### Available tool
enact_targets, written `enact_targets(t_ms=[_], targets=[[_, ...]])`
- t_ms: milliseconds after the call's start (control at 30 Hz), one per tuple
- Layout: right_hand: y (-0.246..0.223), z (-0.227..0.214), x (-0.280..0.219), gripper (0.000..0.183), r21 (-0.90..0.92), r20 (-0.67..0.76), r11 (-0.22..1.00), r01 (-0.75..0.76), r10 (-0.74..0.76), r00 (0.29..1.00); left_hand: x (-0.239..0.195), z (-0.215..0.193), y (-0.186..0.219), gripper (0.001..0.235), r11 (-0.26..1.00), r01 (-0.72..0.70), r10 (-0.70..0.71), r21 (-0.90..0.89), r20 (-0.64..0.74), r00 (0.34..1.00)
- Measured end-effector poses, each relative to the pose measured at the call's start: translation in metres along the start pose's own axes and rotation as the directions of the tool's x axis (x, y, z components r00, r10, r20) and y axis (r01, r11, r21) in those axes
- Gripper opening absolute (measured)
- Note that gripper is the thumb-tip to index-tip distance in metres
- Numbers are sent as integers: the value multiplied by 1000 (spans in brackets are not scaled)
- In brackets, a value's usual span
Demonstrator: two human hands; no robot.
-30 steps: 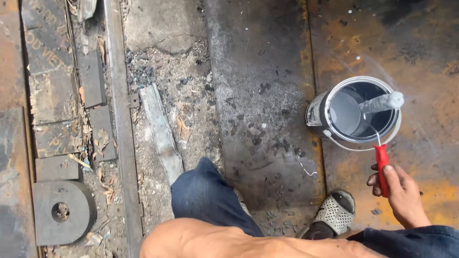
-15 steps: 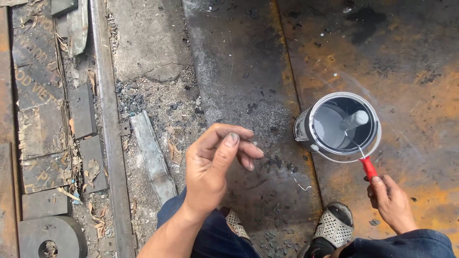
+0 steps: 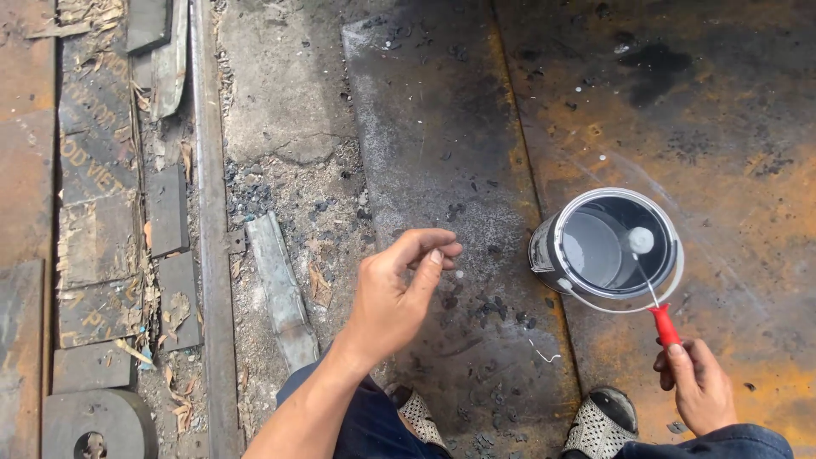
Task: Painting the surfaces and edges of large metal structures using a hand roller and paint bucket.
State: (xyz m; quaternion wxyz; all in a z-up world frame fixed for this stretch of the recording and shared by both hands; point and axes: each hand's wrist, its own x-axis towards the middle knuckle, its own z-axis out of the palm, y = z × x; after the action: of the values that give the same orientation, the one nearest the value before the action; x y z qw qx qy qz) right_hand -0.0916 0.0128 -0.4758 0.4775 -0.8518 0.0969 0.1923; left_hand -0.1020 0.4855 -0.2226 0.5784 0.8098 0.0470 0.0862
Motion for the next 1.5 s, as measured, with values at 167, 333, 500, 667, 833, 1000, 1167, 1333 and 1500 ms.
enact_targets(t_ms=[167,333,500,667,833,1000,1167,1333,1500], targets=[[-1,8,-2,29,14,-40,999,32,-32,999,-4,0,16,22,1000,-14,14,-1,24,1000],[26,0,14,26,-1,-48,996,87,-87,995,-5,-3,18,22,992,-99,99,84,11,995],[29,-18,25,33,223,-1,975,-6,6,1000,-5,-5,10,25,957,-95,60,273,137,989],[-94,-51,63,30,176,54,923,342,-356,933,-14,18,-17,15,786,-317,99,530,398,912],[-327,17,55,34,258,158,761,595,-641,751,-35,50,-43,23,789,-355,-28,502,606,795],[-410,142,78,27,493,85,562,664,-791,606,-36,78,-53,30,764,-325,-210,558,691,691],[-426,189,91,28,610,5,466,641,-811,585,-35,75,-63,33,766,-332,-209,551,702,681],[-397,181,102,27,600,-51,484,637,-771,634,-48,62,-78,35,767,-338,-236,545,730,642],[-396,140,118,24,575,-110,479,664,-758,642,-54,63,-76,33,771,-330,-262,544,744,614]])
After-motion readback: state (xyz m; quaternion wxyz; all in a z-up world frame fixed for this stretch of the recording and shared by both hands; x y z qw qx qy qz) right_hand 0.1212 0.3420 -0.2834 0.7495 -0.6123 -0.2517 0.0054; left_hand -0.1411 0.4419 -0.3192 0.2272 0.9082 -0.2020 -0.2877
